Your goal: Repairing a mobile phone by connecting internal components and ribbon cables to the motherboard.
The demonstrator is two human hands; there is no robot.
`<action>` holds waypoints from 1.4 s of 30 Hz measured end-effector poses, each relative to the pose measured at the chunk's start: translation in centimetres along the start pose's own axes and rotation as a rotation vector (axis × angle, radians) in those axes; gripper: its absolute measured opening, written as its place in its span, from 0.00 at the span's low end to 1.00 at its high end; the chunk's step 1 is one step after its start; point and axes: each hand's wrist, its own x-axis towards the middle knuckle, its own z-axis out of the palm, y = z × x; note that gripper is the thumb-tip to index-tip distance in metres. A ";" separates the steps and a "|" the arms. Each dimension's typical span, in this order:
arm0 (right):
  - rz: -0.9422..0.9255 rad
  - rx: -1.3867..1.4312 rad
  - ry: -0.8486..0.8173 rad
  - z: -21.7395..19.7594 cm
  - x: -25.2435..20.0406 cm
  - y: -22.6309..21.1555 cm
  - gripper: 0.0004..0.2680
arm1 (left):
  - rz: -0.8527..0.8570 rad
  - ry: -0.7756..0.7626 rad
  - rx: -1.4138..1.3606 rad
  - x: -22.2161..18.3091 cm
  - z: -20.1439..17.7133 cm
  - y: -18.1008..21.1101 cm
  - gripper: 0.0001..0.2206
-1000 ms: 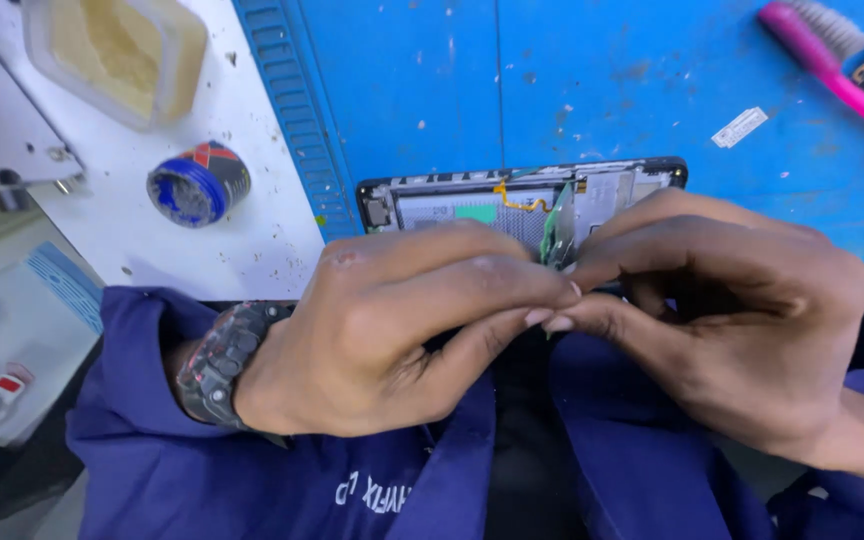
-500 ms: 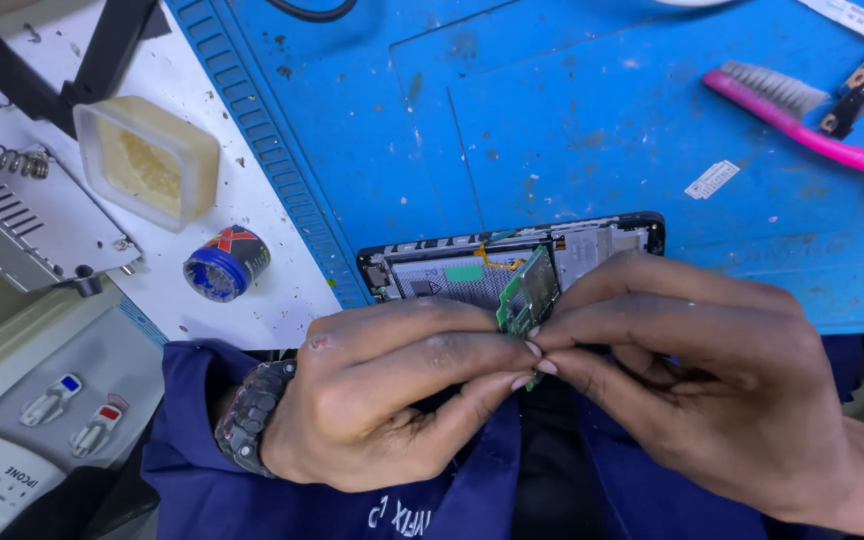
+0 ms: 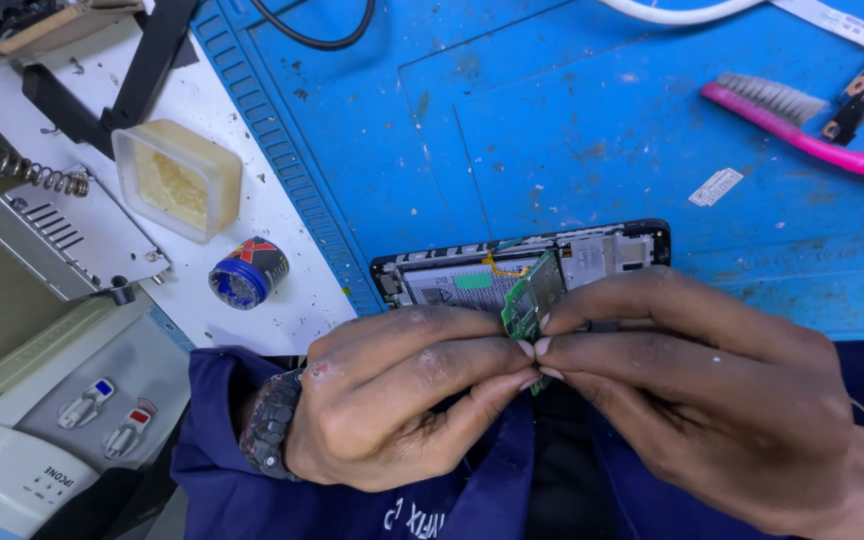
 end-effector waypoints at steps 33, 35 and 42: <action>0.221 0.052 0.006 -0.2 0.5 1.0 0.11 | 0.047 -0.040 0.015 0.7 0.2 -0.3 0.03; 0.279 0.048 -0.067 -0.3 0.4 1.3 0.11 | 0.028 -0.034 0.020 0.9 0.3 -0.3 0.03; 0.247 0.043 -0.099 -0.2 0.9 1.3 0.09 | 0.023 -0.021 0.008 0.9 0.3 -0.5 0.02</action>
